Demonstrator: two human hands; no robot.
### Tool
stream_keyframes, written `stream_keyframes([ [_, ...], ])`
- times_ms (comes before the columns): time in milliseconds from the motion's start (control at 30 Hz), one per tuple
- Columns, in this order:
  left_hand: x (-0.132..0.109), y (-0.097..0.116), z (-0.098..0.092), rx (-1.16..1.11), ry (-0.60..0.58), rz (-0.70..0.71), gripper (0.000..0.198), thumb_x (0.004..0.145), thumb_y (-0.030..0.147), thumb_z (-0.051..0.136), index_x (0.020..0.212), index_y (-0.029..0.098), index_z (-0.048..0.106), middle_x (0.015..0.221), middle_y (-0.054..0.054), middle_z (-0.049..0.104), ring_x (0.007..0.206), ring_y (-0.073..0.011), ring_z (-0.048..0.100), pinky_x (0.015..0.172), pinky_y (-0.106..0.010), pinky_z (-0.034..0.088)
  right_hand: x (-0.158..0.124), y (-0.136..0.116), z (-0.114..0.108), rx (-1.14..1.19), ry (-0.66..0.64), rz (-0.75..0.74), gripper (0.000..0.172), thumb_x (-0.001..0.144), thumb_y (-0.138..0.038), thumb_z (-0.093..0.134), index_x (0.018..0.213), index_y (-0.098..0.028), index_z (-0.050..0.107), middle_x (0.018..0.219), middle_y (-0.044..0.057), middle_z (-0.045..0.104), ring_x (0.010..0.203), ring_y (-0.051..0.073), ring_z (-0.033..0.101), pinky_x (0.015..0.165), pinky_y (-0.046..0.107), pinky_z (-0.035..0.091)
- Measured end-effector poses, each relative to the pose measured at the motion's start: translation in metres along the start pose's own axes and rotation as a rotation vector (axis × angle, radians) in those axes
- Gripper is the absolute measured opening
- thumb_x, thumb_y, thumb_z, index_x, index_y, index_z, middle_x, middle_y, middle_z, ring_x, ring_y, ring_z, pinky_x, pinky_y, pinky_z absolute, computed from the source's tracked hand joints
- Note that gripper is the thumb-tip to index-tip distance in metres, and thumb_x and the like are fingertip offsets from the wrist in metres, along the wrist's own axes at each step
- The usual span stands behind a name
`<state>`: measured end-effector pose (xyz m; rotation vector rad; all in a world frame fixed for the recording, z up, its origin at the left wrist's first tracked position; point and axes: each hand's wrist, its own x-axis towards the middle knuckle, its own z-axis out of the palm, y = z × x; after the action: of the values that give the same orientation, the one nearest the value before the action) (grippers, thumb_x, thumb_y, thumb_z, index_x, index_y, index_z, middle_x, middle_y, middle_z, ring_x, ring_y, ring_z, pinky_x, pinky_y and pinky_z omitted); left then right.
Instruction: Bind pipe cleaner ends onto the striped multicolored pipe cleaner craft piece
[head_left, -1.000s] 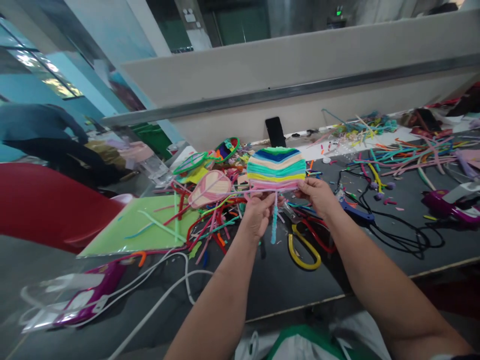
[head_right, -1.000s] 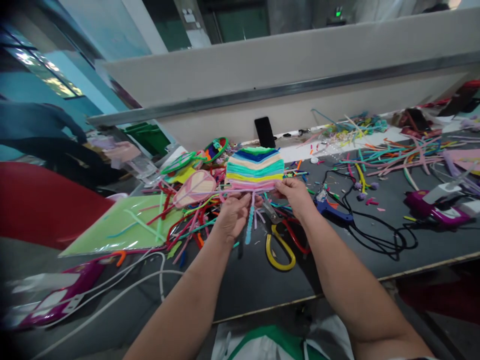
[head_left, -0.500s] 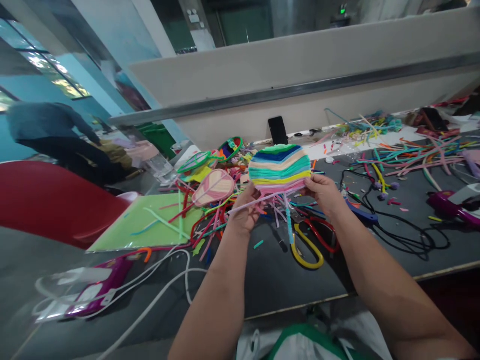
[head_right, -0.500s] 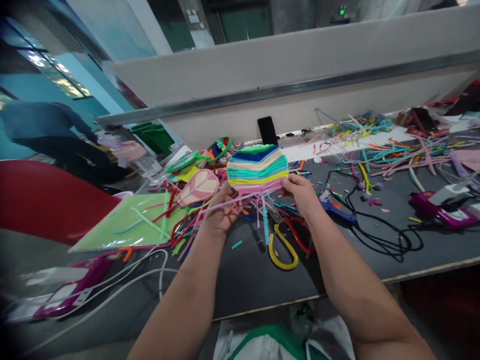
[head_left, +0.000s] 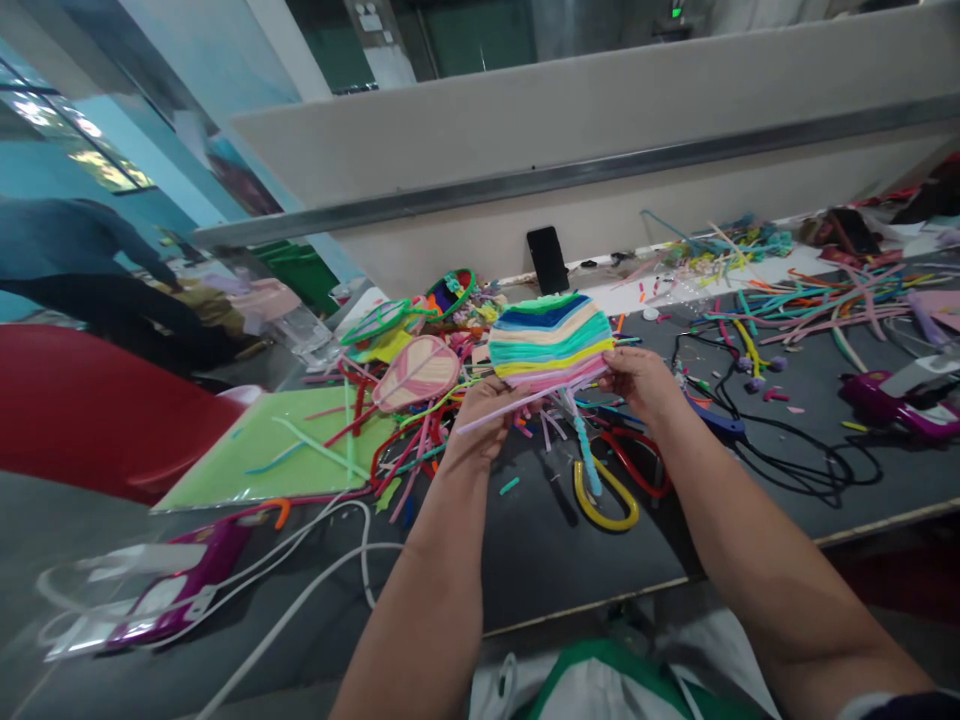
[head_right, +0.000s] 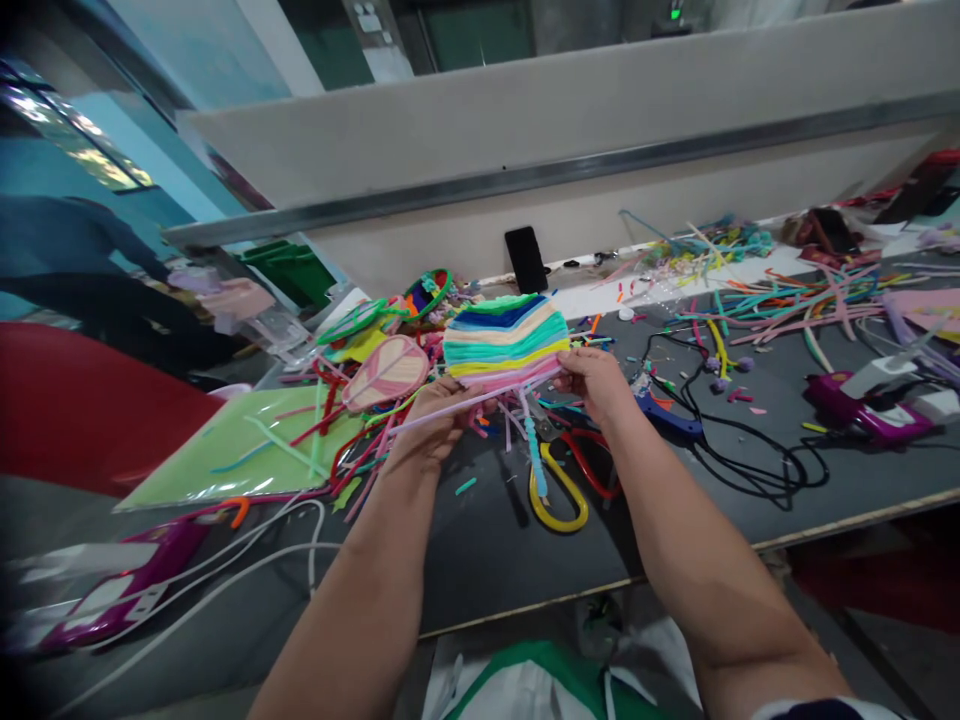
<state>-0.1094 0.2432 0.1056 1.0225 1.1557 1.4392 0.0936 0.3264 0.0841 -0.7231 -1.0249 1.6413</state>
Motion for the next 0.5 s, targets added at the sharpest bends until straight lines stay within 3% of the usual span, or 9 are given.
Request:
stream_keyframes([
  [100,0.000,0.002,0.000,0.011,-0.008,-0.013,0.029,0.058,0.030,0.080,0.077,0.011,0.070,0.067,-0.006,0.069,0.053,-0.0124,0.059,0.047,-0.021,0.046,-0.001,-0.001,0.000,-0.031,0.006,-0.007,0.023,0.060,-0.034,0.078,0.065,-0.015,0.066,0.055,0.001,0.063,0.045,0.010,0.055,0.047,0.023,0.048],
  [267,0.001,-0.004,0.004,-0.130,-0.108,0.061,0.044,0.053,0.020,0.081,0.095,0.014,0.067,0.095,-0.007,0.071,0.076,-0.0167,0.067,0.073,-0.029,0.053,-0.002,0.001,0.003,-0.040,0.003,-0.037,0.024,0.063,-0.036,0.077,0.067,-0.016,0.065,0.054,-0.002,0.060,0.048,0.010,0.055,0.050,0.023,0.047],
  [367,0.003,-0.008,0.006,-0.169,-0.073,0.086,0.052,0.049,0.015,0.082,0.097,0.016,0.064,0.092,-0.005,0.071,0.077,-0.0167,0.067,0.074,-0.029,0.054,-0.002,0.004,0.005,-0.010,-0.015,-0.052,0.023,0.065,-0.036,0.076,0.068,-0.017,0.064,0.055,-0.004,0.058,0.048,0.008,0.053,0.051,0.022,0.047],
  [500,0.005,-0.013,0.007,-0.226,0.029,0.030,0.034,0.056,0.021,0.081,0.084,0.015,0.063,0.071,0.000,0.068,0.059,-0.0119,0.064,0.060,-0.024,0.054,-0.002,0.008,0.006,0.004,-0.037,-0.055,0.023,0.065,-0.037,0.077,0.071,-0.017,0.066,0.055,-0.004,0.056,0.047,0.008,0.051,0.052,0.022,0.048],
])
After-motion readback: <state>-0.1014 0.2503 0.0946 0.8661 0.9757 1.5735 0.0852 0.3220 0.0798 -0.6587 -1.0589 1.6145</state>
